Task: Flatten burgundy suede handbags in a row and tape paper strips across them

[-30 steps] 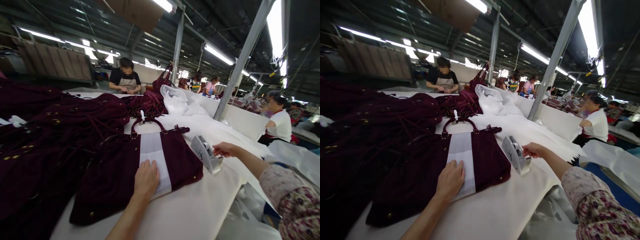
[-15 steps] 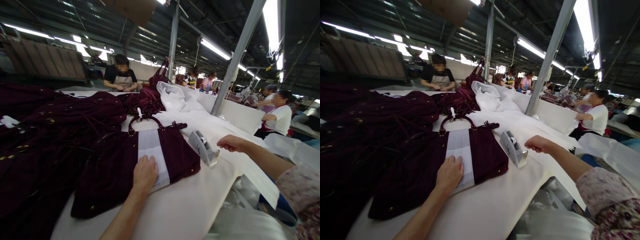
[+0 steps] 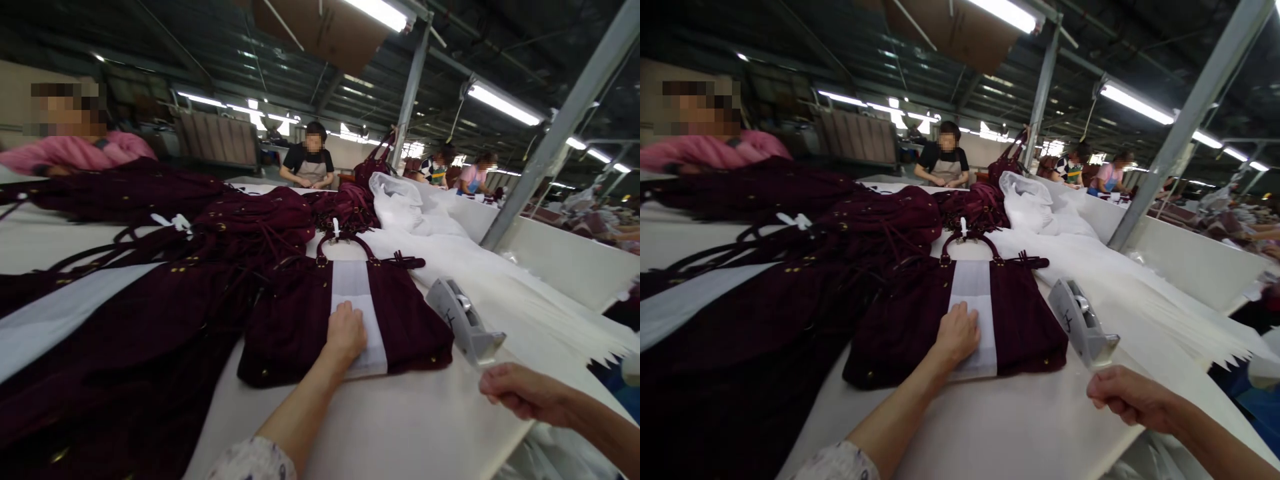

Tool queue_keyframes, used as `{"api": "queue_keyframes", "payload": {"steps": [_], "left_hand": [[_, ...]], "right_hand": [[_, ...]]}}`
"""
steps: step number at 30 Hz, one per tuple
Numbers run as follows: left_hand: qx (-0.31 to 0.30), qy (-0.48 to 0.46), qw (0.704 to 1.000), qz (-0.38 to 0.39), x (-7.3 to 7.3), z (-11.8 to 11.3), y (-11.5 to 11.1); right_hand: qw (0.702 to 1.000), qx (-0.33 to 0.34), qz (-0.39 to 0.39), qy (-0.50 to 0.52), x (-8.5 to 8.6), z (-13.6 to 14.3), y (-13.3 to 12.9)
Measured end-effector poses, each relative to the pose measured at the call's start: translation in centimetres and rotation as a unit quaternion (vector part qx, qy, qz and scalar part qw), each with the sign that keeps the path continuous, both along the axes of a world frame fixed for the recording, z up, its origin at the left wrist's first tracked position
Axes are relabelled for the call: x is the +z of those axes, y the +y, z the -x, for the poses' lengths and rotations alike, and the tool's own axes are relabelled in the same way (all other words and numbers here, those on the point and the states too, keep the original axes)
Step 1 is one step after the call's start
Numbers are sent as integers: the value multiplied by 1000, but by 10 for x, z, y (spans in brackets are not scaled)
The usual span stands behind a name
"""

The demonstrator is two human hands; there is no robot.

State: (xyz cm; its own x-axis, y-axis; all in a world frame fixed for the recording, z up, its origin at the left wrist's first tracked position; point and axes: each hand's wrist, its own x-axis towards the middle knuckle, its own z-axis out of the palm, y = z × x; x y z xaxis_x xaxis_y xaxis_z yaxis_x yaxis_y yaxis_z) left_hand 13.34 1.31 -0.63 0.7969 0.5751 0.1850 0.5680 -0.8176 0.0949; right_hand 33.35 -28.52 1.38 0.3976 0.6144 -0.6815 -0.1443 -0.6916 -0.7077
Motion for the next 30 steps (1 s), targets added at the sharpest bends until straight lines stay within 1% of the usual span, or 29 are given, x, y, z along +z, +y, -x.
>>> {"api": "queue_keyframes", "payload": {"steps": [2,4,6,7,8,10,11,13,16,19,22,26,30], "left_hand": [[-1,4,1000,1,-1,0,3],[-7,2,1000,-3,-1,3,3],[-13,-6,1000,-7,0,6,2],[-14,-9,1000,-7,0,7,1],[-13,-11,1000,-4,1,9,1],[-12,-11,1000,5,2,10,0],[-13,-12,1000,10,2,11,0],[-21,-18,1000,15,1,11,1],[-33,-15,999,16,0,11,1],[-35,2,999,12,2,8,-2],[-36,17,999,9,7,3,-4],[-34,50,998,9,13,-4,-5],[-31,66,997,6,13,-6,-4]], "right_hand": [[993,12,-83,85,21,22,32],[980,26,-134,144,42,40,78],[968,24,-165,185,54,49,132],[966,12,-178,186,55,50,159],[966,-1,-187,177,52,50,184],[970,-25,-192,147,39,45,226],[973,-33,-189,129,29,42,242],[978,-47,-180,92,9,36,267],[983,-62,-171,36,-15,30,284],[982,-69,-177,-5,-28,27,288],[979,-69,-190,-37,-33,25,290],[976,-60,-198,-71,-36,26,293],[974,-45,-203,-91,-37,27,295]]}}
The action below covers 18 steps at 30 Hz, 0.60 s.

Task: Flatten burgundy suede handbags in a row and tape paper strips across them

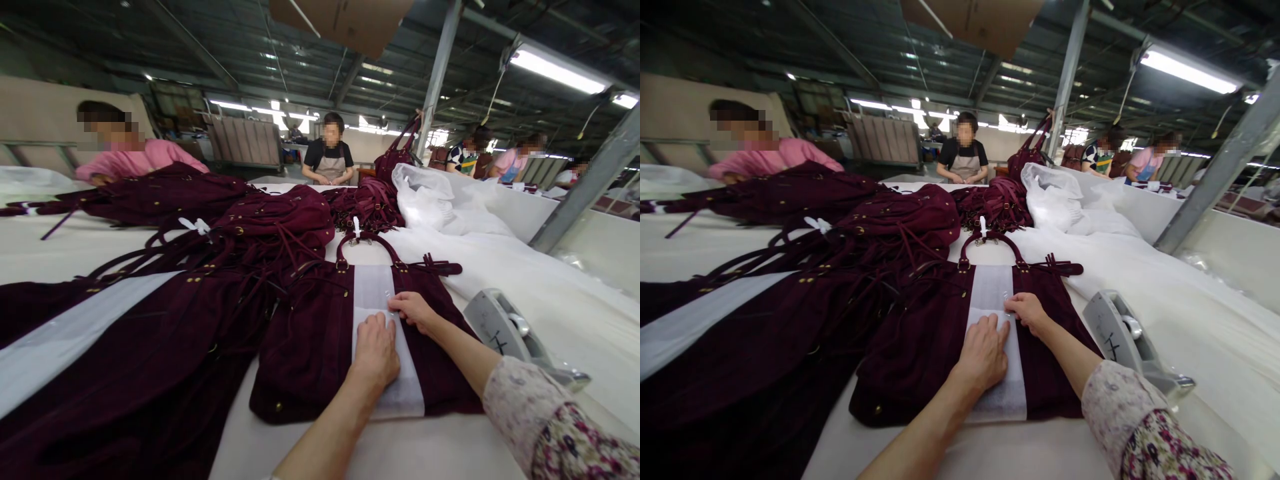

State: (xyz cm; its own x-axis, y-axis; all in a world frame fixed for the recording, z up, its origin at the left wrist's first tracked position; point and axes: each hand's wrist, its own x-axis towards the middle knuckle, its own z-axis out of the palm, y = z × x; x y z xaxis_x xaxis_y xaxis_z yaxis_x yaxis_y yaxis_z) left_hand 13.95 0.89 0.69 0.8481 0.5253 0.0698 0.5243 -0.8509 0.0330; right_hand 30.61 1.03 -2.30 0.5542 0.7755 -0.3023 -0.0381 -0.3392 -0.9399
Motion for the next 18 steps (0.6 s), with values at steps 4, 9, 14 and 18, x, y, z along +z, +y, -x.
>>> {"api": "queue_keyframes", "payload": {"steps": [4,9,14,18], "left_hand": [[-1,-8,1000,-13,-6,2,0],[8,-32,999,-25,-11,0,2],[-1,0,1000,-2,-5,-7,5],[-2,22,1000,-3,0,-9,4]], "right_hand": [[1000,1,-3,-6,-3,-3,1],[1000,1,-6,-26,-11,-6,3],[995,14,-14,-93,-16,-5,7],[979,20,-40,-199,-17,-5,8]]}}
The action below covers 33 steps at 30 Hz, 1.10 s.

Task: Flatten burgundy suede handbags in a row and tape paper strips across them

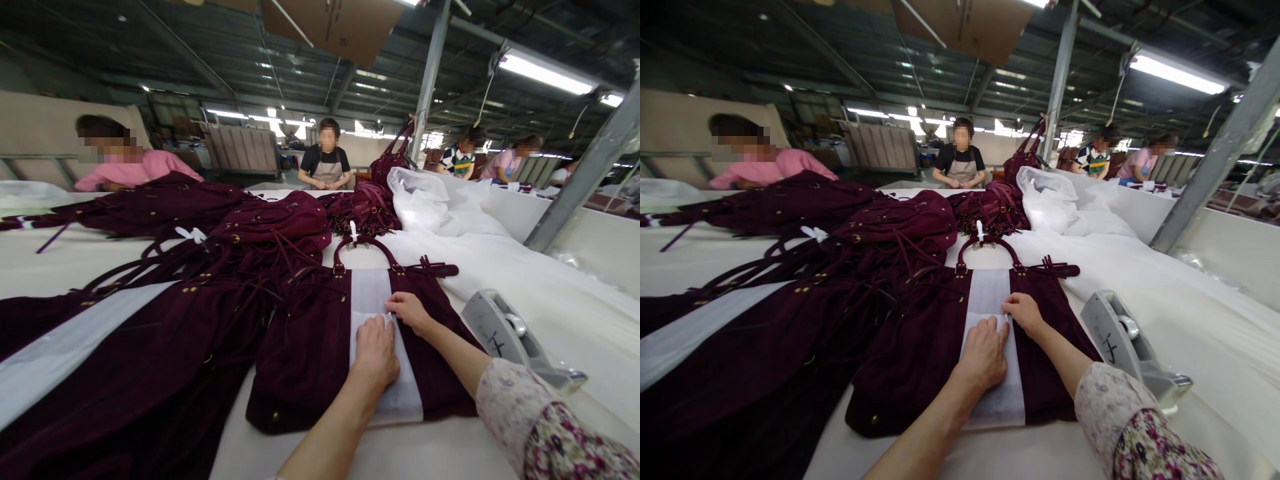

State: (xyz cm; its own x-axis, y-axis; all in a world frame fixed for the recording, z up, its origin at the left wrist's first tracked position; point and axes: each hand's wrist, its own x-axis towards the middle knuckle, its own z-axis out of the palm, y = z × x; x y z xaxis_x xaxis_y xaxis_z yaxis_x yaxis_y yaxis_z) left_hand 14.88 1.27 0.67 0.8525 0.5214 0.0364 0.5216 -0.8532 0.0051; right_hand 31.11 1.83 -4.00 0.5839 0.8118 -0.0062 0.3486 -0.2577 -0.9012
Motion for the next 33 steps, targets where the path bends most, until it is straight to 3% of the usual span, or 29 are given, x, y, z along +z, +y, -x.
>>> {"api": "queue_keyframes", "payload": {"steps": [6,11,14,19,23,26,28,31,33], "left_hand": [[9,13,1000,-3,-5,-1,-2],[10,11,1000,-13,-6,-4,-1],[12,9,1000,-14,-5,-3,-1],[16,-3,1000,-9,-5,-1,-3],[6,-21,1000,0,-3,-1,3],[0,-26,1000,14,0,3,15],[6,-25,999,31,1,9,29],[-11,-31,997,76,0,22,49],[-32,-41,992,114,-2,31,59]], "right_hand": [[985,-52,-34,-162,-11,-3,4],[976,-103,-3,-193,-16,-12,23],[979,-82,20,-184,-8,-21,25],[984,23,52,-167,2,-27,12],[985,-13,70,-160,9,-12,17],[989,-16,92,-114,34,-10,17],[991,10,106,-79,60,-23,-2],[991,24,113,-60,104,-59,-69],[991,-11,119,-64,126,-86,-129]]}}
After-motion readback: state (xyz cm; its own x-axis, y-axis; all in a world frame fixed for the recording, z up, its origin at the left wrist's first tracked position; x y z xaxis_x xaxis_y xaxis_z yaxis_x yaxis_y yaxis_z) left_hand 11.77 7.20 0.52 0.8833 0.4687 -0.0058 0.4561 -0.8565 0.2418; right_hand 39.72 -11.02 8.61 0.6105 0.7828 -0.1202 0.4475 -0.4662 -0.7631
